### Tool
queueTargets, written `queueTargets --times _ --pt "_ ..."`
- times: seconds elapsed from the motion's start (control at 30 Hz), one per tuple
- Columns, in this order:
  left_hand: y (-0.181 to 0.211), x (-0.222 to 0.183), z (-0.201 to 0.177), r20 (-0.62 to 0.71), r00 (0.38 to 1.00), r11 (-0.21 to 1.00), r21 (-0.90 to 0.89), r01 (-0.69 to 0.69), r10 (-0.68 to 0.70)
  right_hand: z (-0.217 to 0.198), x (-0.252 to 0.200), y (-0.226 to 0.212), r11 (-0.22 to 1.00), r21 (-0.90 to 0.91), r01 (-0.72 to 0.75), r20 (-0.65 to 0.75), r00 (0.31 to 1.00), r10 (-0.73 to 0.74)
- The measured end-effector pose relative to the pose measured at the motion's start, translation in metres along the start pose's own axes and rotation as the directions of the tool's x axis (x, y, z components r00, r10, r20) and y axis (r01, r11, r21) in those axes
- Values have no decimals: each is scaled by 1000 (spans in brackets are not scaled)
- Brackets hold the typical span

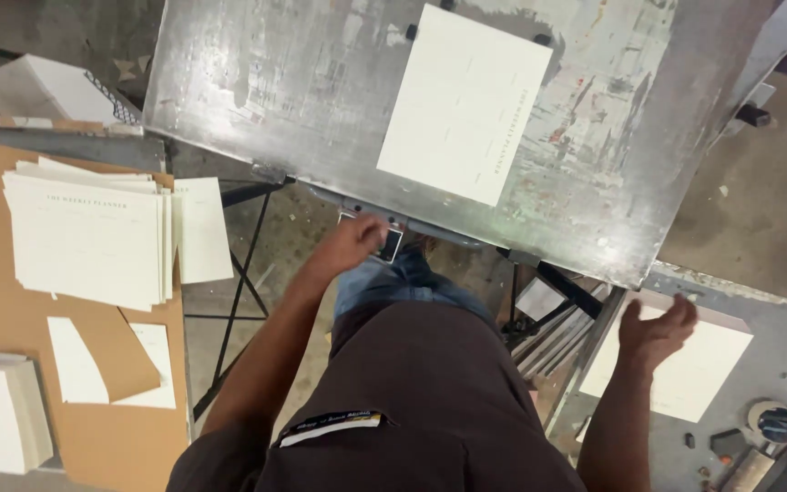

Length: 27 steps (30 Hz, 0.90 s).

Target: The person is operating a machine to process and stack paper planners in a manufacturing setting.

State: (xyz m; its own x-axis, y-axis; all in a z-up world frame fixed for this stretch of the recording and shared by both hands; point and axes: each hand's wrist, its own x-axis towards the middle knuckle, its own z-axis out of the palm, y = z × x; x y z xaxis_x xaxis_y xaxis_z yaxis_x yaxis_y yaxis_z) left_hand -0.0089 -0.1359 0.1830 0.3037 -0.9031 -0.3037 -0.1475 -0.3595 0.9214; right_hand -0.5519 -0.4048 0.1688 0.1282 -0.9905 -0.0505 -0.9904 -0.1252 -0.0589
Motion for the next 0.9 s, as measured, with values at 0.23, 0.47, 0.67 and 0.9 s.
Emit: queueTargets --times 0.23,0.47,0.67,0.9 --pt "36 56 -12 -360 930 996 70 -49 71 -36 32 -160 329 918 -221 275 953 -124" --pt "22 78 -16 -306 940 987 14 161 -149 -40 33 -289 264 735 -624 678 671 -300" --pt "25 82 -26 -254 944 977 -73 199 -211 -45 52 -307 266 645 -716 763 590 -264" --pt "26 83 -31 -211 944 966 -91 240 -254 -43 59 -318 263 599 -756 800 552 -235"
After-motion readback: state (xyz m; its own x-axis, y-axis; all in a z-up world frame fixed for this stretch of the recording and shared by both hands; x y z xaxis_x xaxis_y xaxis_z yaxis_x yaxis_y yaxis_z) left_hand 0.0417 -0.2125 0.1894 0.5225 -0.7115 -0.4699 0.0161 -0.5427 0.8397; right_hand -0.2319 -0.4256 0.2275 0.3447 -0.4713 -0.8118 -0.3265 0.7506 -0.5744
